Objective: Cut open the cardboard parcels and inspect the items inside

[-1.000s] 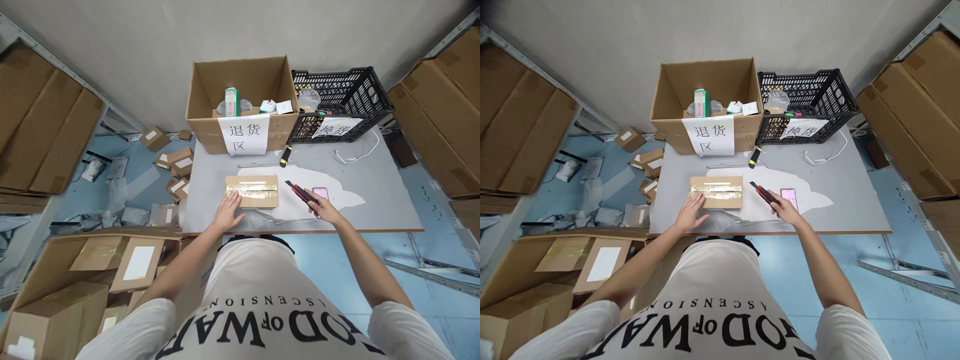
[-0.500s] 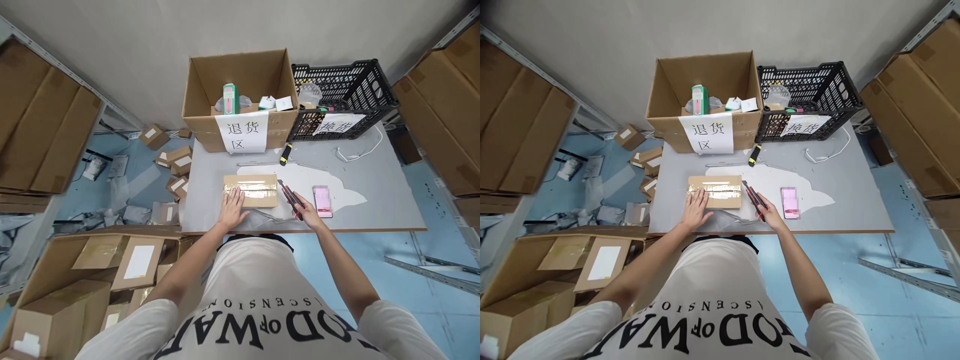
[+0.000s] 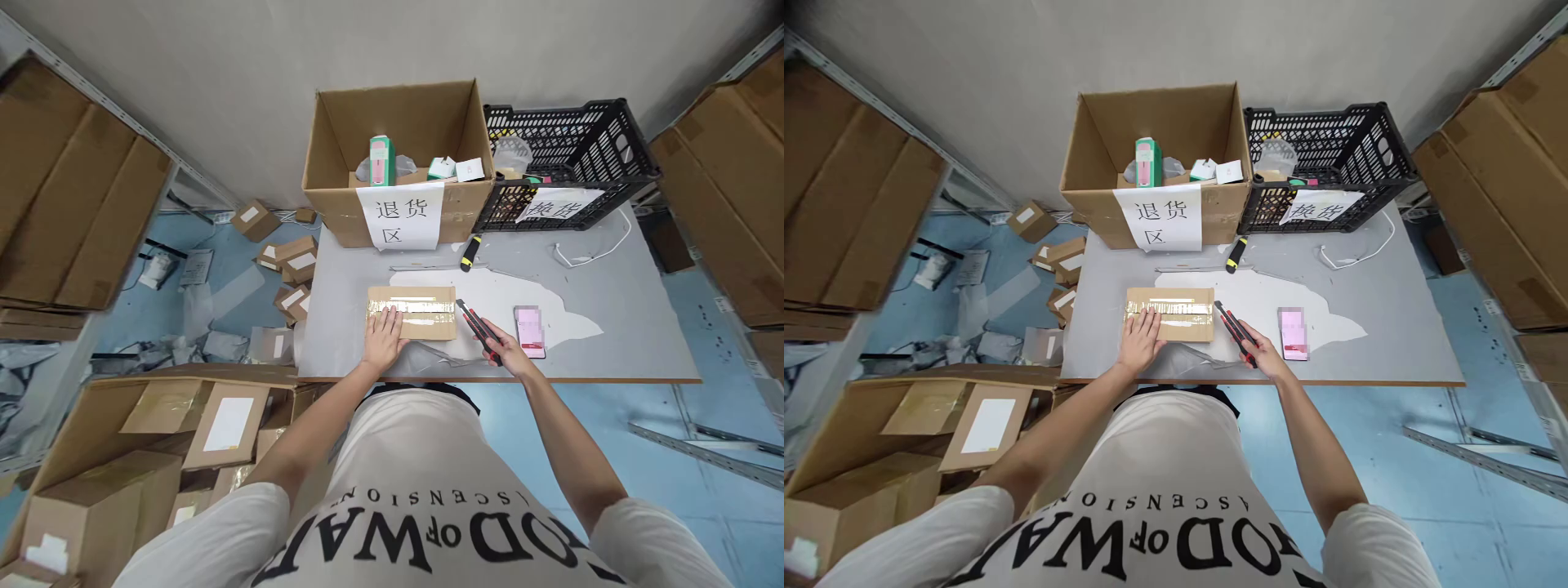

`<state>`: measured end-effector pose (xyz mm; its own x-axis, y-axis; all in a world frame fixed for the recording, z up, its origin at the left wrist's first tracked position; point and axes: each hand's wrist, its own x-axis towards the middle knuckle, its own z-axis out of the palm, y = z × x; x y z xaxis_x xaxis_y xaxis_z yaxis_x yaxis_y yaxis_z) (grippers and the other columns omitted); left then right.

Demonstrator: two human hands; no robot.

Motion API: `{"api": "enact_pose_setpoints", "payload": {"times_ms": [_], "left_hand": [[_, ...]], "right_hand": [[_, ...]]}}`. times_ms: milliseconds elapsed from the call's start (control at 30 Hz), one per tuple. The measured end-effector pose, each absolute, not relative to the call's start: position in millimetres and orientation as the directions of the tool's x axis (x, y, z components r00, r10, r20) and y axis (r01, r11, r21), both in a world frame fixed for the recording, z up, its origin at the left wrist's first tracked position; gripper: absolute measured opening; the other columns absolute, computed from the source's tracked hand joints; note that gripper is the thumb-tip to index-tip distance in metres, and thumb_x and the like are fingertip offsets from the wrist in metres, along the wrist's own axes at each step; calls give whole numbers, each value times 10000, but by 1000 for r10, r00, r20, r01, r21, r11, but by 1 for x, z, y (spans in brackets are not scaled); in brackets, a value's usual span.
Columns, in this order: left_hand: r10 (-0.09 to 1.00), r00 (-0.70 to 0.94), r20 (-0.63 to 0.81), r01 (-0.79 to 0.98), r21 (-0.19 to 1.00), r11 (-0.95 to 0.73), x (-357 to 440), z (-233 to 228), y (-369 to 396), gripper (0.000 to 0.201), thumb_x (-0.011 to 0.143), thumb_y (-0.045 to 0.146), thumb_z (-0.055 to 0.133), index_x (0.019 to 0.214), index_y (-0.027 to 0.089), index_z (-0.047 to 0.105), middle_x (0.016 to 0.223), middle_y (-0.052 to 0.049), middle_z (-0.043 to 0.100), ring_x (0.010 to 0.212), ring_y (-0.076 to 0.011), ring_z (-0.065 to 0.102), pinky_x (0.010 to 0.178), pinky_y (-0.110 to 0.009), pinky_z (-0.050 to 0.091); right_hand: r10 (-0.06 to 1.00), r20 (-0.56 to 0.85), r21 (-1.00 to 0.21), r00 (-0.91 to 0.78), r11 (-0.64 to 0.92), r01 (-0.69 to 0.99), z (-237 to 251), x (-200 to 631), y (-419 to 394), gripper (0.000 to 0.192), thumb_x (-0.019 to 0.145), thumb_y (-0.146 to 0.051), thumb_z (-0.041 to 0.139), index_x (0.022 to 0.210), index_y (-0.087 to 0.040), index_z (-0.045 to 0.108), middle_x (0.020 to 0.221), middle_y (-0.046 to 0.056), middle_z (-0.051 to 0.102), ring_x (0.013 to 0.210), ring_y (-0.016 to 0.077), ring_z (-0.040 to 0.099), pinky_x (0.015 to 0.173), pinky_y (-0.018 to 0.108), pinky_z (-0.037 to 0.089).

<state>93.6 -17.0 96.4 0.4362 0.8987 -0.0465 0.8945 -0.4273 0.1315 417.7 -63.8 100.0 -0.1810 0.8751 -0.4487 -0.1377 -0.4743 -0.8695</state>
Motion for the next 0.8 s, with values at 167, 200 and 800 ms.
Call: {"api": "enact_pose_setpoints", "payload": {"times_ms": [167, 200, 800], "left_hand": [[896, 433, -101, 899, 126, -420, 95, 100, -17, 654, 913, 459, 327, 1462, 122, 213, 1521, -116, 194, 1417, -278, 112, 1126, -489, 81], [895, 433, -106, 898, 132, -419, 95, 101, -17, 655, 912, 457, 331, 1462, 122, 214, 1521, -117, 195, 1417, -278, 113, 1125, -489, 80], [902, 415, -116, 891, 252, -378, 95, 99, -17, 669, 882, 419, 405, 1464, 147, 216, 1523, -116, 190, 1418, -293, 96, 1114, -520, 55]], "right_hand": [[859, -464, -854, -217, -499, -146, 104, 427, -64, 711, 786, -405, 633, 1422, -304, 332, 1119, 82, 616, 497, 64, 440, 402, 222, 335], [853, -472, -850, -222, -507, -140, 104, 428, -64, 708, 785, -402, 636, 1420, -309, 337, 1126, 81, 615, 498, 65, 444, 401, 222, 340], [789, -566, -816, -241, -577, 26, 126, 425, -103, 727, 786, -444, 625, 1431, -277, 333, 1012, 91, 638, 483, 66, 435, 409, 222, 334]]}}
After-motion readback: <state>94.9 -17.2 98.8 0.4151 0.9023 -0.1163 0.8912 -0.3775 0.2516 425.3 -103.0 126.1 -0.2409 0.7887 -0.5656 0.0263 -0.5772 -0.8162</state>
